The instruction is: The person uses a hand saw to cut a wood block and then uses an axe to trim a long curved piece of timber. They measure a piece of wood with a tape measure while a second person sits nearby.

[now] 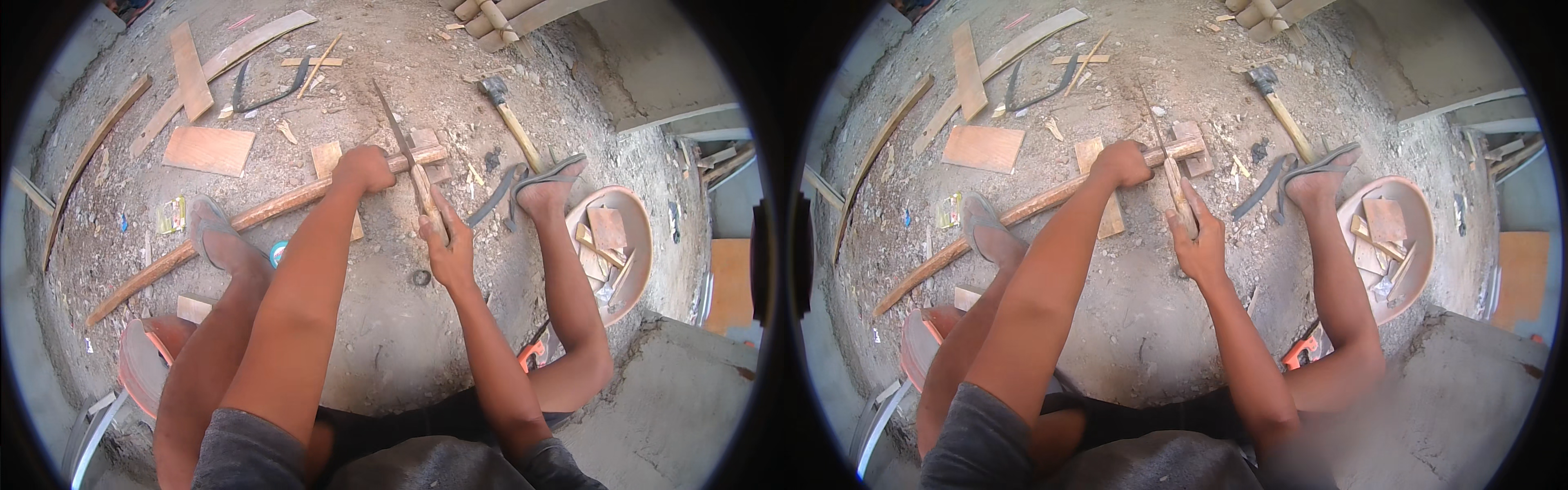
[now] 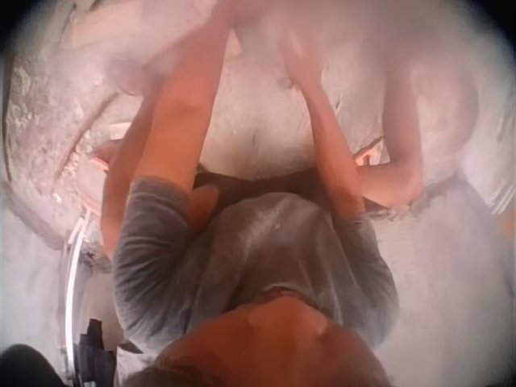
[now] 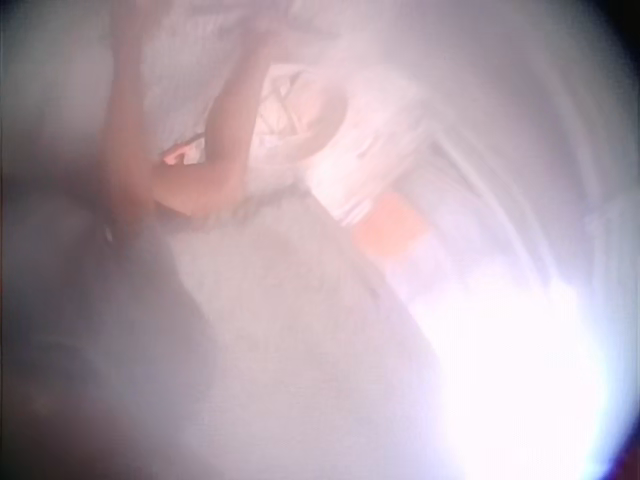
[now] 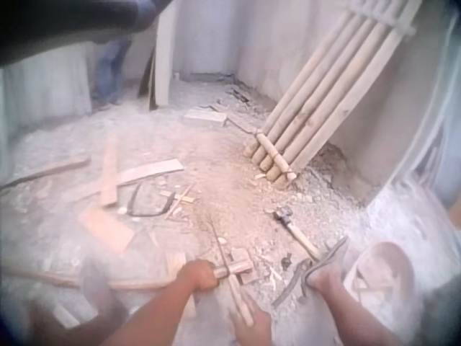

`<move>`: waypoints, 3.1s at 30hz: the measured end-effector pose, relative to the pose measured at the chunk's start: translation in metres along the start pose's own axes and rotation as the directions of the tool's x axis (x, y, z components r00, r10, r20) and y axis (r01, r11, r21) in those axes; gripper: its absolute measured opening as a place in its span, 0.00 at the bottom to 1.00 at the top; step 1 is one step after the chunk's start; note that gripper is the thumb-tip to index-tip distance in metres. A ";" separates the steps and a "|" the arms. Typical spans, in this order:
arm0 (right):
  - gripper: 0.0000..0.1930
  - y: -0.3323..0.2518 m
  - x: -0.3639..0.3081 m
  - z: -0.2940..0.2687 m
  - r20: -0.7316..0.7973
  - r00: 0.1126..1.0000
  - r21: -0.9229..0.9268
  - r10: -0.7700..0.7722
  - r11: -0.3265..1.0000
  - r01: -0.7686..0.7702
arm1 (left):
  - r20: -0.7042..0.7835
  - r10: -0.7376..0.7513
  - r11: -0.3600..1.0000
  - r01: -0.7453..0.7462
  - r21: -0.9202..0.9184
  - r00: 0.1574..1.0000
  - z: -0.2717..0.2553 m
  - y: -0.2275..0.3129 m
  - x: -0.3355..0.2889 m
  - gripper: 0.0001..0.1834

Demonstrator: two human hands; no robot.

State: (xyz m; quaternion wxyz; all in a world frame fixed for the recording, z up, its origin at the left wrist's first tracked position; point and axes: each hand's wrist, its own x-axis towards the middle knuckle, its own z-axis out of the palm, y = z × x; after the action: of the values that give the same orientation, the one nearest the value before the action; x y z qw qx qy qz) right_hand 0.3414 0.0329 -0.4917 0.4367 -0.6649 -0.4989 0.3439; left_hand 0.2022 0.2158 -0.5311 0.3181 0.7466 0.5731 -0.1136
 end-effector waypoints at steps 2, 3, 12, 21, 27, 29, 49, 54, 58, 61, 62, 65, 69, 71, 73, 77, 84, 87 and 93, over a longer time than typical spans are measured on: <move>0.27 -0.020 0.005 -0.004 0.094 0.974 -0.010 0.205 0.979 -0.205 | 0.008 -0.022 1.000 0.023 -0.020 1.000 -0.002 0.000 -0.004 0.27; 0.27 -0.025 0.008 0.000 0.054 0.986 -0.081 0.160 0.985 -0.155 | -0.003 -0.017 0.999 0.017 -0.043 1.000 -0.003 0.001 -0.004 0.25; 0.24 -0.101 -0.105 -0.067 0.106 0.972 -0.428 0.210 0.892 -0.146 | -0.002 -0.009 0.999 0.009 -0.041 1.000 0.001 -0.015 -0.011 0.28; 0.24 -0.032 0.017 -0.008 -0.044 0.999 -0.435 -0.030 0.900 0.008 | -0.055 0.074 0.997 -0.075 -0.013 0.996 0.014 0.024 0.003 0.29; 0.24 -0.057 -0.053 -0.030 0.085 0.991 -0.369 0.107 0.927 -0.069 | -0.029 0.062 0.997 -0.061 0.041 0.998 -0.001 -0.018 0.006 0.29; 0.25 -0.075 -0.118 -0.066 0.095 0.989 -0.375 0.114 0.924 -0.071 | -0.036 0.025 0.999 -0.024 0.026 0.999 -0.001 -0.020 0.003 0.26; 0.26 -0.078 -0.143 -0.084 0.060 0.997 -0.334 0.050 0.942 -0.028 | -0.020 0.018 1.000 -0.019 -0.006 1.000 0.001 0.004 -0.010 0.24; 0.24 -0.024 -0.012 -0.018 0.012 0.999 -0.409 0.030 0.912 -0.022 | -0.058 0.072 0.997 -0.071 0.013 0.996 0.011 0.017 -0.001 0.25; 0.23 -0.027 0.000 -0.001 0.013 0.998 -0.389 0.067 0.919 -0.056 | -0.016 0.090 0.995 -0.090 0.031 0.996 0.015 -0.004 0.005 0.28; 0.25 -0.052 -0.059 -0.030 0.074 0.992 -0.364 0.098 0.929 -0.065 | -0.041 0.048 0.998 -0.046 0.047 0.998 0.002 -0.018 0.005 0.28; 0.26 -0.056 -0.091 -0.048 0.074 0.991 -0.338 0.108 0.938 -0.077 | -0.043 0.039 0.999 -0.037 0.040 0.998 0.006 -0.014 0.003 0.28; 0.27 -0.068 -0.140 -0.083 0.053 0.998 -0.308 0.040 0.951 -0.022 | -0.041 0.016 1.000 -0.015 0.027 0.999 0.003 -0.002 0.001 0.28; 0.26 -0.041 -0.082 -0.046 0.060 0.996 -0.371 0.063 0.928 -0.036 | -0.033 0.022 0.999 -0.021 0.042 0.999 0.002 0.007 -0.007 0.25; 0.24 -0.018 -0.007 -0.011 -0.011 0.998 -0.373 -0.060 0.927 0.052 | -0.051 0.086 0.996 -0.084 0.042 0.995 0.006 0.010 0.005 0.26; 0.24 -0.016 0.022 0.003 -0.041 0.998 -0.429 -0.040 0.903 0.018 | -0.013 0.094 0.995 -0.094 0.042 0.995 0.004 0.013 0.007 0.27; 0.25 -0.036 -0.034 -0.023 0.049 0.998 -0.357 0.047 0.934 -0.027 | -0.024 0.021 0.999 -0.020 0.040 0.999 0.002 -0.009 0.007 0.28; 0.25 -0.059 -0.127 -0.079 0.000 0.999 -0.266 0.038 0.963 -0.036 | -0.034 0.024 0.999 -0.022 0.049 0.999 0.005 0.006 0.000 0.28; 0.24 -0.027 -0.027 -0.033 0.009 0.998 -0.316 0.060 0.947 -0.054 | -0.027 0.057 0.997 -0.056 0.054 0.998 0.007 0.019 0.004 0.29; 0.25 -0.035 -0.040 -0.025 0.022 1.000 -0.291 0.012 0.957 -0.004 | -0.139 0.093 0.995 -0.088 0.046 0.986 0.004 -0.010 0.008 0.28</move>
State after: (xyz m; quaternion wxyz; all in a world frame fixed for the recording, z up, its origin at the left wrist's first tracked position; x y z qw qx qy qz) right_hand 0.3407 -0.0069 -0.4489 0.3267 -0.7199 -0.5466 0.2763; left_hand 0.1961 0.2209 -0.5418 0.2669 0.7842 0.5573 -0.0572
